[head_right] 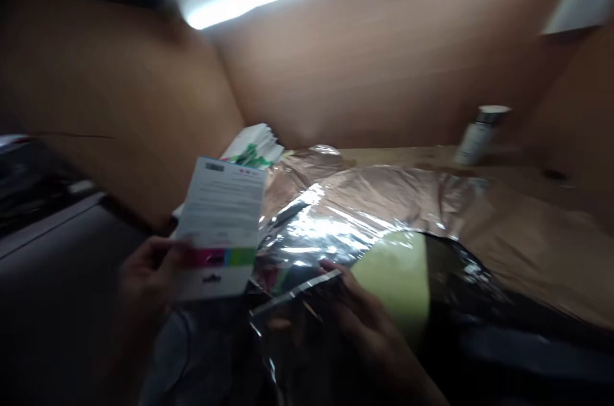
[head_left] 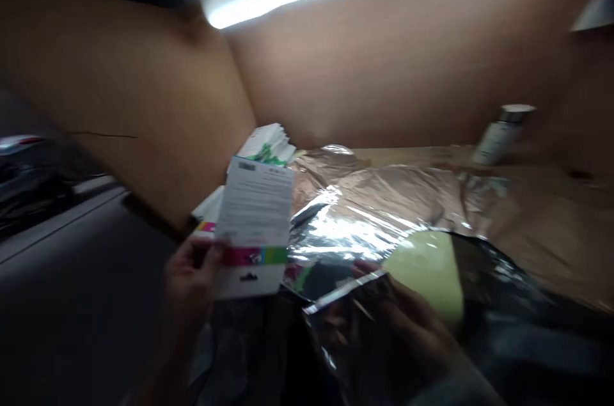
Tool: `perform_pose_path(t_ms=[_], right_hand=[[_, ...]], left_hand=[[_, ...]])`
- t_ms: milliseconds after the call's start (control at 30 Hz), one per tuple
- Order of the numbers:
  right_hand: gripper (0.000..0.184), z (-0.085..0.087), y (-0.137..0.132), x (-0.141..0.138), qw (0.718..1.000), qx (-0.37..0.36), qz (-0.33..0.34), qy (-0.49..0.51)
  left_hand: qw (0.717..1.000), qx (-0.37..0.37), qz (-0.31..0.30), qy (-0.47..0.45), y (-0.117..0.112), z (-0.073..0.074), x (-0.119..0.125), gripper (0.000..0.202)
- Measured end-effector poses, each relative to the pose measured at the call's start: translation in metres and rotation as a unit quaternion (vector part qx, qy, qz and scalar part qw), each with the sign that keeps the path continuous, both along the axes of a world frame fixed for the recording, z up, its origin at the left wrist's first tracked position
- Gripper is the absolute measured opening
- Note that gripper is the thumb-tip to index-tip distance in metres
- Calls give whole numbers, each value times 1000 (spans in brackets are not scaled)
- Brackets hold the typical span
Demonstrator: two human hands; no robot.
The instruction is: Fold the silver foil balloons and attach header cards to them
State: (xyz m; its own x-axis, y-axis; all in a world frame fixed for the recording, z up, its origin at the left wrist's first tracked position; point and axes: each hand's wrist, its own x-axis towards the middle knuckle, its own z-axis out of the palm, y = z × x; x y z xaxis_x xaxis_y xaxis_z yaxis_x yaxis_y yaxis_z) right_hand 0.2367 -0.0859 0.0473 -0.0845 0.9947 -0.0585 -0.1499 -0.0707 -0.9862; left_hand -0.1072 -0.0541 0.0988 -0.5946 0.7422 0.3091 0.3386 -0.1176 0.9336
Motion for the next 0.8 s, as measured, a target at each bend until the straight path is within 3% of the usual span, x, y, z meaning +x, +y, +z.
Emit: perform_pose_path(t_ms=[67, 100, 200, 300, 400, 467, 567, 667, 733, 800], right_hand=[[48, 0, 14, 0, 993, -27, 63, 95], [45, -1, 20, 0, 986, -28, 74, 146], [38, 0, 32, 0, 968, 0, 49, 244], [42, 7, 36, 3, 966, 10, 68, 249], [42, 17, 42, 10, 975, 10, 72, 210], [45, 25, 46, 16, 979, 16, 64, 194], [45, 31, 47, 30, 980, 22, 8, 198], [36, 23, 38, 50, 972, 6, -82, 221], [37, 10, 31, 62, 965, -33, -62, 252], [39, -6, 23, 67, 956, -99, 21, 274]], left_hand=[[987, -63, -128, -73, -18, -23, 48, 38], [967, -97, -203, -116, -25, -33, 69, 37], [862, -179, -382, -279, -35, -54, 112, 39], [769, -208, -464, -389, -31, -66, 134, 54], [687, -177, -535, -459, -18, -73, 153, 57], [652, -148, -564, -485, -7, -76, 165, 57], [650, -128, -574, -481, 5, -75, 177, 63], [684, -102, -560, -456, 9, -60, 182, 83], [708, -69, -554, -432, 10, -46, 184, 93], [708, -55, -563, -422, 10, -34, 186, 100]])
